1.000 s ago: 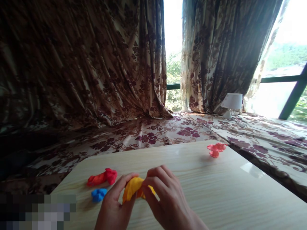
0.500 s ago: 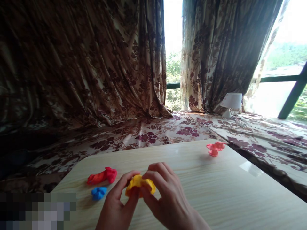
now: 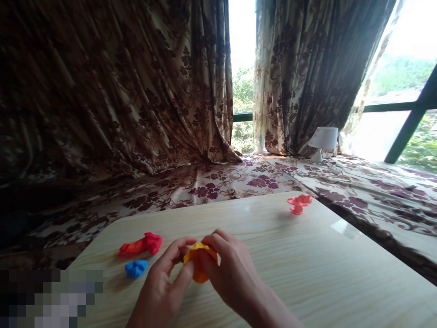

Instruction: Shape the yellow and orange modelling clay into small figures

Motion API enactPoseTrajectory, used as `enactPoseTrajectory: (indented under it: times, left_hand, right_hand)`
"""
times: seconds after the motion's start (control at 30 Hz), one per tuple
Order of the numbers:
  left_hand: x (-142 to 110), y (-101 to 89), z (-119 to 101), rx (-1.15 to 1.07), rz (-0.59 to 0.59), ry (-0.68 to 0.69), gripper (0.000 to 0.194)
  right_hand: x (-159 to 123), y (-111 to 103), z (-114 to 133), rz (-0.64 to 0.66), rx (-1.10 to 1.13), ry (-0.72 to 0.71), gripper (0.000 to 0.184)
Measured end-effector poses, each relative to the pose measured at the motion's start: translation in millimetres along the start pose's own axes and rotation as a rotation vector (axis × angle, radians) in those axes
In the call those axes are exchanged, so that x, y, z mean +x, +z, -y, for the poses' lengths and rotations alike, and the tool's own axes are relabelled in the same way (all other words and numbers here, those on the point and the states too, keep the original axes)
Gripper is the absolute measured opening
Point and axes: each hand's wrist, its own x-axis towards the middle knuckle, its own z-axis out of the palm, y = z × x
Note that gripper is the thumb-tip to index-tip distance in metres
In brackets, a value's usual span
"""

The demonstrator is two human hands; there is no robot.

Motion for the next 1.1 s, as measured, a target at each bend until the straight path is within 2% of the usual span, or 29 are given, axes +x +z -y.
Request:
enactPoseTrajectory:
  times: [0.27, 0.37, 0.47, 0.63, 0.83, 1.1]
  left_hand:
    - [2.6, -1.8, -2.2, 0.038, -0.040, 0.055, 0.020]
    - [4.1, -2.2, 0.9, 0.043, -0.065, 0.054, 0.015]
    - [4.2, -1.5, 3.2, 0.063, -0.057, 0.059, 0.014]
    - [1.5, 1.6, 1.5, 0.108, -0.048, 0.101, 0.014]
    - [2.2, 1.9, 1.6, 0.119, -0.111, 0.100, 0.013]
    - [4.6, 3.2, 4.8, 0.112, -0.069, 0.107, 0.010]
  right_hand:
    - [1.4, -4.0, -1.3, -0.006, -0.034, 0.053, 0.007]
    - [1.5, -3.1, -1.9, 0.042, 0.010, 0.068, 0.007]
    - [2.4, -1.4, -3.7, 0.077, 0.036, 0.063, 0.011]
    - [3.6, -1.7, -5.1, 0.059, 0.035, 0.050, 0.018]
    - [3.1, -4.3, -3.5, 0.046, 0.048, 0.062, 0.010]
    - [3.5, -8.6, -5.3, 0.087, 0.040, -0.036, 0.015]
